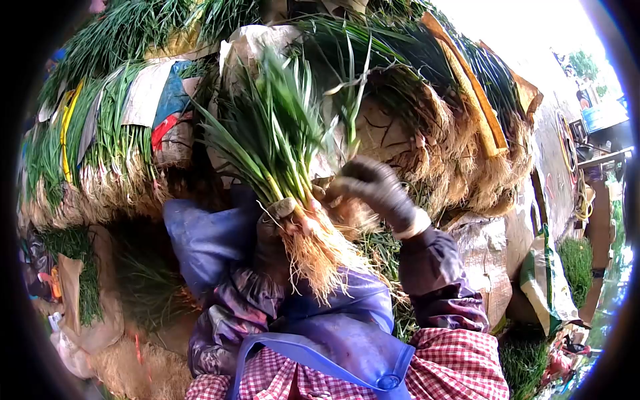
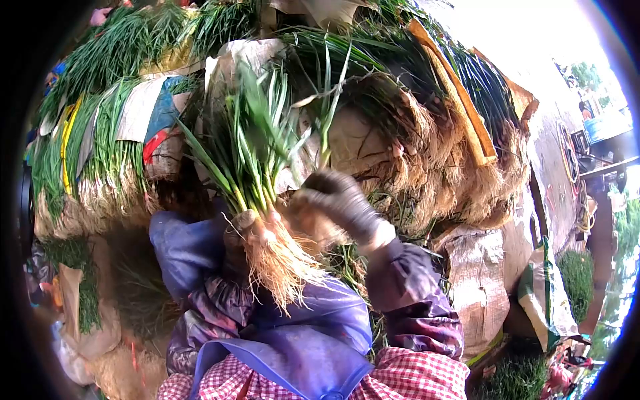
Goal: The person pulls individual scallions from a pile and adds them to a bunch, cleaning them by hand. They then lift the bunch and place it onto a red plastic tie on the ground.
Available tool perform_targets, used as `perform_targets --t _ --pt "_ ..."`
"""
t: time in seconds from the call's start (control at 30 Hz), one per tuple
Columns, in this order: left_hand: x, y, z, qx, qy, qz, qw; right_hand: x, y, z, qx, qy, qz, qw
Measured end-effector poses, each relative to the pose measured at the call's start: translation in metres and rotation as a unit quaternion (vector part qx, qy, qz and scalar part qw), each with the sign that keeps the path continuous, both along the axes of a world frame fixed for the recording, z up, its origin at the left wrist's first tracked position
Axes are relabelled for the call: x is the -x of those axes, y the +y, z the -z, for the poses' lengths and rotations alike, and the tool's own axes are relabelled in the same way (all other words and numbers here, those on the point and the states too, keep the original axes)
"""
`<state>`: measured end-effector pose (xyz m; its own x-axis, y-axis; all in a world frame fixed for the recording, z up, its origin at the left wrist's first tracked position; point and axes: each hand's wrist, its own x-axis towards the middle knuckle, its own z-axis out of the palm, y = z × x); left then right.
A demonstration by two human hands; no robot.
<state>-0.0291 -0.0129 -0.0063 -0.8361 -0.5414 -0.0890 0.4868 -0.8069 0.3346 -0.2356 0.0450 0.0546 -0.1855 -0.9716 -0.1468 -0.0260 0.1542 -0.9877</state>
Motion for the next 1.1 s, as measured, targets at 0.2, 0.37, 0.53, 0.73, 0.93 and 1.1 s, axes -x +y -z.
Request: perform_targets --t 0.2,0.37,0.53,0.73,0.93,1.1 --pt "-0.001 0.001 0.018 -0.014 -0.017 -0.009 1.000 -0.010 -0.025 0.001 -0.026 -0.064 0.006 0.998" --pt "0.000 -0.005 0.017 -0.027 -0.014 0.022 0.999 -0.034 -0.040 0.016 0.051 0.113 0.119 0.985" --pt "-0.005 -0.005 0.027 -0.014 -0.022 0.005 1.000 -0.014 -0.036 0.023 0.048 -0.486 0.286 0.825" --pt "-0.005 -0.001 0.006 -0.024 -0.021 -0.012 0.999 0.051 0.033 0.086 -0.233 0.362 -0.088 0.898" --pt "-0.006 -0.003 0.015 -0.026 -0.026 -0.013 0.999 0.026 0.004 0.035 -0.098 0.002 0.139 0.985" --pt "0.007 0.005 -0.026 0.001 -0.056 -0.033 0.998 0.012 -0.041 0.033 -0.038 -0.067 0.168 0.983"
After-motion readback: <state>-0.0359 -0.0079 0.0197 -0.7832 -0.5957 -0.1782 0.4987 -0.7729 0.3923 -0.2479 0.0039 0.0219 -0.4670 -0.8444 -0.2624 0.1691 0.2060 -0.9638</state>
